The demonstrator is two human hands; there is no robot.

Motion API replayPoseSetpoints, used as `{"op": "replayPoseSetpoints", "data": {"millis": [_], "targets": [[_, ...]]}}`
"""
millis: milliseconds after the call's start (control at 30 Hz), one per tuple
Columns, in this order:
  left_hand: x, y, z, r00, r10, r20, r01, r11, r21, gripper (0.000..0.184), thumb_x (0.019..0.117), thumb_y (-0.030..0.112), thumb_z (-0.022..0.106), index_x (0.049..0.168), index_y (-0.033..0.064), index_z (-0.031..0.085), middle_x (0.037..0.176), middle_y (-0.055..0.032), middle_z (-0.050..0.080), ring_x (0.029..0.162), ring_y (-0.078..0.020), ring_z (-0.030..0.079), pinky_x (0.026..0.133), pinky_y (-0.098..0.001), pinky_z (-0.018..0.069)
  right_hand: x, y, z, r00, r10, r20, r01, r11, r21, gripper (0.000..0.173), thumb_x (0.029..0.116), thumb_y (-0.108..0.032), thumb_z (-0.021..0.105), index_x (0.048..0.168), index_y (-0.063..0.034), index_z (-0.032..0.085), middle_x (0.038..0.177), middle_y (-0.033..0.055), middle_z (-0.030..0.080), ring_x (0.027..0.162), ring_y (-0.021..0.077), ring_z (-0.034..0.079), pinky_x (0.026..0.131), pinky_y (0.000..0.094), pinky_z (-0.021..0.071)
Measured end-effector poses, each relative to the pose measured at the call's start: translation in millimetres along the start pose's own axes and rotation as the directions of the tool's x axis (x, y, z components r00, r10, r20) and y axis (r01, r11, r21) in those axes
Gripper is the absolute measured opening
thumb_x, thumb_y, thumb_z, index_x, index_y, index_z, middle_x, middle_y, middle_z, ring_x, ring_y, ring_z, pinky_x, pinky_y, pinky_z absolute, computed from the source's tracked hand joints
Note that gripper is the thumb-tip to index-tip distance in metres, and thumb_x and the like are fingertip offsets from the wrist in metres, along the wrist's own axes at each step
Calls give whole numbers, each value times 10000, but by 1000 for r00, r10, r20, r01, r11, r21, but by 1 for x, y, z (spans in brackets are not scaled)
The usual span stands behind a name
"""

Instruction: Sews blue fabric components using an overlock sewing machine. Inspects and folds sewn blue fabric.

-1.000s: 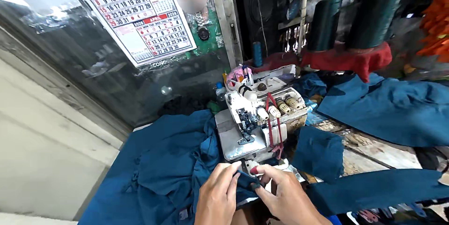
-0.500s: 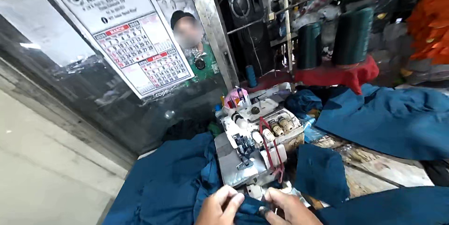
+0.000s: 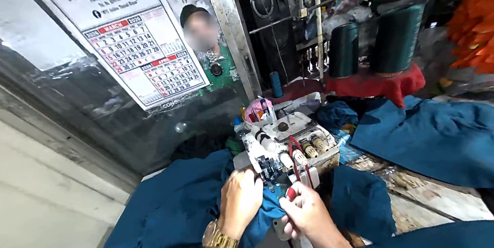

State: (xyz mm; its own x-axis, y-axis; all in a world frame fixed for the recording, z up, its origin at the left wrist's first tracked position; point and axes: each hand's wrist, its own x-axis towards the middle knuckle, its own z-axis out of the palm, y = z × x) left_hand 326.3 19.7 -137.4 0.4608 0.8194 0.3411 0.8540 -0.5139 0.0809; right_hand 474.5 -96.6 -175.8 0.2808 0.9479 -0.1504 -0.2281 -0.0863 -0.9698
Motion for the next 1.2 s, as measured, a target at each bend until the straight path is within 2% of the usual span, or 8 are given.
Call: {"op": "replayPoseSetpoints", "data": {"millis": [200,300,367,500,600,833,933,1200], "targets": [[-20,-25,6,964,219,-150,-245,951,-187,223,1001,365,569,1087,230,724,1055,43,669,1015,-111,631,881,-346,536,1,10,-2,995,-94,32,95,995,-39,294,921,-224,765,1053,-62,560,660,93,654,506,233,667,453,388,596],[-12,-31,-17,940,339,26,-322,912,-254,221,1002,293,550,1108,295,743,1146,40,651,1114,-111,611,947,-342,542,10,20,0,880,-476,-2,441,817,-372,368,907,-282,731,1241,-141,666,620,-61,574,477,85,522,451,289,482],[-10,-29,-34,887,433,161,-371,875,-313,268,993,254,535,1165,300,736,1225,54,663,1207,-113,586,1008,-361,512,13,25,-4,829,-558,47,521,737,-431,309,946,-289,682,1234,-181,719,665,-84,614,515,51,531,484,270,489],[3,-35,-50,823,476,310,-353,856,-378,276,969,245,562,1187,234,730,1215,9,672,1208,-136,588,1037,-362,492,-6,18,-20,945,-326,-12,316,923,-218,239,994,-231,666,1167,-66,684,700,32,653,507,165,614,428,353,550],[7,-36,-58,809,452,375,-335,879,-339,271,985,306,587,1187,193,726,1213,-39,679,1209,-198,599,1054,-412,483,-29,4,-46,977,-211,-23,195,933,-301,260,997,-212,645,1201,-51,660,819,51,701,567,177,643,467,355,554],[7,-34,-54,843,431,322,-337,889,-309,290,1031,369,540,1138,187,738,1170,-23,687,1164,-163,623,1031,-387,504,-26,-25,-41,837,-528,141,522,694,-496,240,945,-198,697,1176,-142,671,990,-35,715,708,95,680,585,299,611],[3,-29,-59,871,436,225,-366,883,-293,259,1028,373,560,1076,205,751,1131,14,695,1135,-118,629,1008,-345,518,-3,-44,-13,850,-441,290,527,693,-491,273,966,-232,668,1224,-156,620,1117,-17,699,702,99,697,595,316,640],[-12,-31,-71,947,321,27,-300,911,-284,257,1016,402,588,1157,234,721,1090,47,697,960,-74,682,832,-325,607,4,-63,-2,937,-122,328,285,811,-511,426,947,-336,720,1309,-201,541,863,21,721,547,161,683,485,343,615]]}}
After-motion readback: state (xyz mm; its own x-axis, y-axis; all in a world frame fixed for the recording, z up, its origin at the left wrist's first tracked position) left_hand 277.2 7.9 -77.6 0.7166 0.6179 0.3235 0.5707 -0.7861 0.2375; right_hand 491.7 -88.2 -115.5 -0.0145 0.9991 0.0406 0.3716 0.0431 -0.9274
